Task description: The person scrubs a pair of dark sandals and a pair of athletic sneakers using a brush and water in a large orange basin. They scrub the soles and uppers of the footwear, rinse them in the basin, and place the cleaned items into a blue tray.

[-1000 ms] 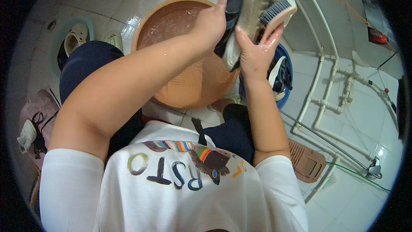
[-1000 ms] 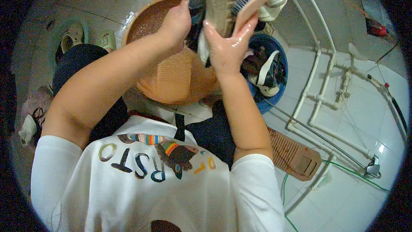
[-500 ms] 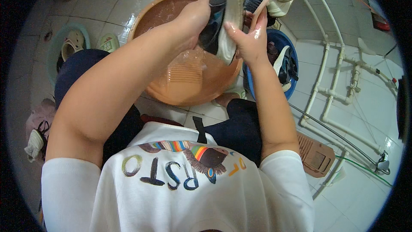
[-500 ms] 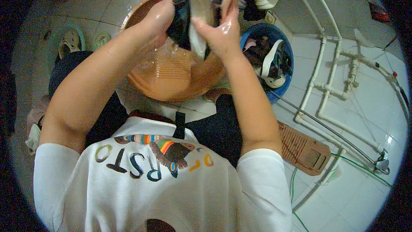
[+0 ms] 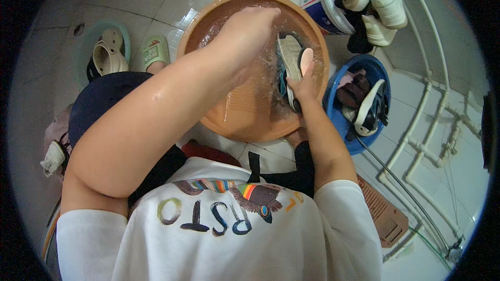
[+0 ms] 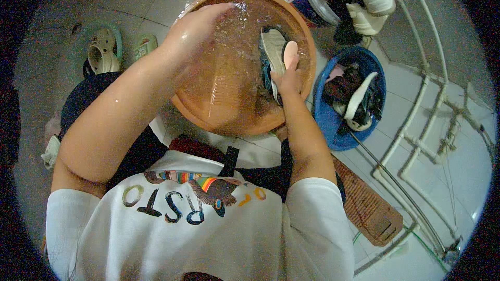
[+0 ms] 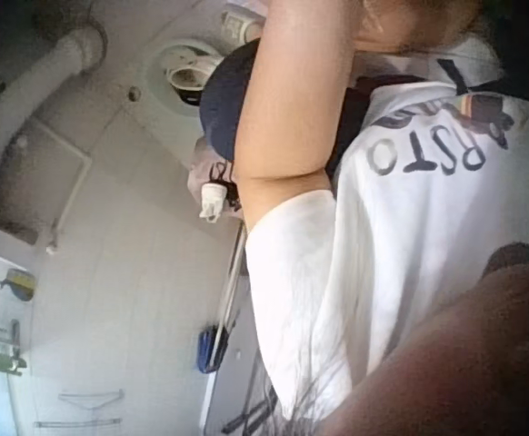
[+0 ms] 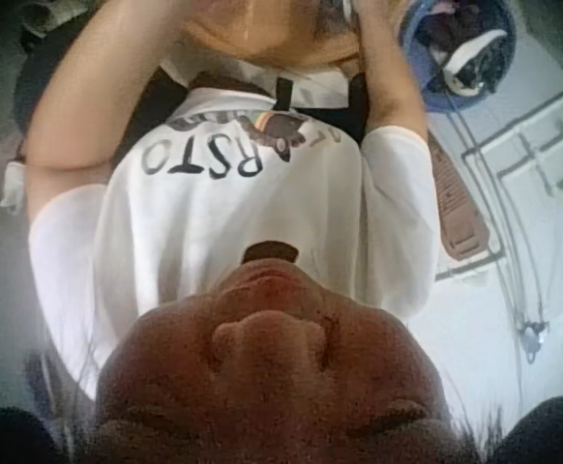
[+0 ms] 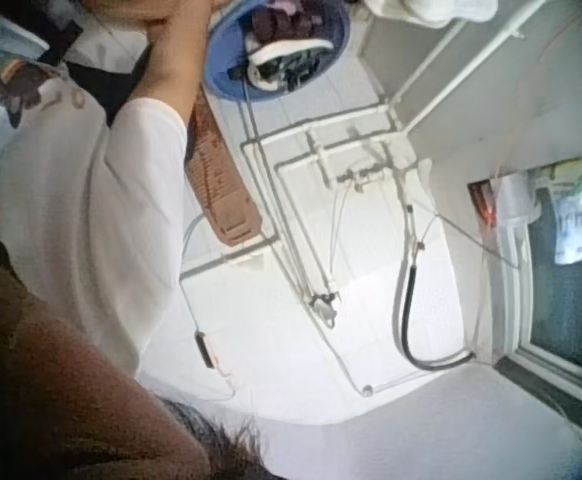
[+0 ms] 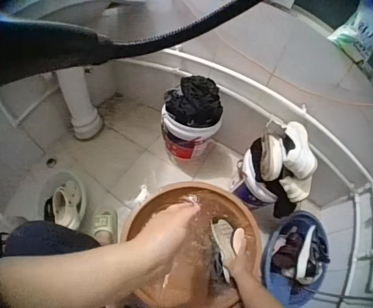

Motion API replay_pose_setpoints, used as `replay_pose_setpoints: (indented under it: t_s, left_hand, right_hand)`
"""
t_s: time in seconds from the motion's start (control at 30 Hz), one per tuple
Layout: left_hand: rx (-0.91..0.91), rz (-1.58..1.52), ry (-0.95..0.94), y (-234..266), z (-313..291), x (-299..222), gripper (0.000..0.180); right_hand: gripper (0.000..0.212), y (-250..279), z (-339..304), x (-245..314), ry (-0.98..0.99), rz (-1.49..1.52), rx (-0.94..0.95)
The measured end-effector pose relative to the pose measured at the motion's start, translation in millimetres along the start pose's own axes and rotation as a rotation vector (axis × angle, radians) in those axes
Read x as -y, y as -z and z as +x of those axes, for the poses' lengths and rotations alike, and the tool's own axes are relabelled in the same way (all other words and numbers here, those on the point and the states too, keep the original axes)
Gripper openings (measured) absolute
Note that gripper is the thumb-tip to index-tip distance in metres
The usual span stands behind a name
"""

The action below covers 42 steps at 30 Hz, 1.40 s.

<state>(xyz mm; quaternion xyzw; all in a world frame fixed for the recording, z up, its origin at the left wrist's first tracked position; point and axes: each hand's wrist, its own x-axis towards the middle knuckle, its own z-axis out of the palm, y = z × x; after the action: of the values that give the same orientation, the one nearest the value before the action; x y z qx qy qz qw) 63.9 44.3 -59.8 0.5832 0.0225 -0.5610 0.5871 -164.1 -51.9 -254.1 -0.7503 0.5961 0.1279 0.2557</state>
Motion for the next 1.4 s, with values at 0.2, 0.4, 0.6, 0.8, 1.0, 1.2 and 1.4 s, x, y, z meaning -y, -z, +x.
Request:
replay_pose_setpoints:
  t_s: [0.2, 0.4, 0.6, 0.8, 1.0, 1.2, 1.4]
  left_hand:
    - [-0.136, 0.087, 0.115, 11.7, 4.9, -4.9, 0.034]
    - [-0.072, 0.098, 0.044, 26.4, 10.1, 4.4, 0.033]
    - [0.016, 0.358, -0.007, 17.2, 12.6, -3.5, 0.039]
    - [0.101, 0.04, 0.179, 16.1, 20.9, 18.5, 0.052]
    - [-0.036, 0.048, 0.515, -5.6, -13.3, 20.9, 0.082]
    - [0.549, -0.624, 0.121, -1.6, 8.9, 13.2, 0.093]
    - [0.41, -0.754, -0.189, 1.2, 27.0, -21.3, 0.065]
  right_hand:
    - [0.103, -68.7, 40.7, 6.2, -0.162, -0.274, -0.073]
    - [0.094, -72.0, 70.8, -0.4, 0.015, -0.31, 0.0]
    - [0.095, -21.8, 60.0, 8.0, 0.28, 0.38, 0.05]
    - [0.096, 83.9, -7.3, 34.7, 0.373, 0.882, 0.224]
    - [0.097, 170.0, -115.0, 88.4, 0.578, 1.044, 0.071]
    - [0.106, 179.5, -161.5, 103.4, 0.61, 1.02, -0.068]
    - [0.109, 168.3, -155.4, 80.2, 0.673, 0.718, -0.153]
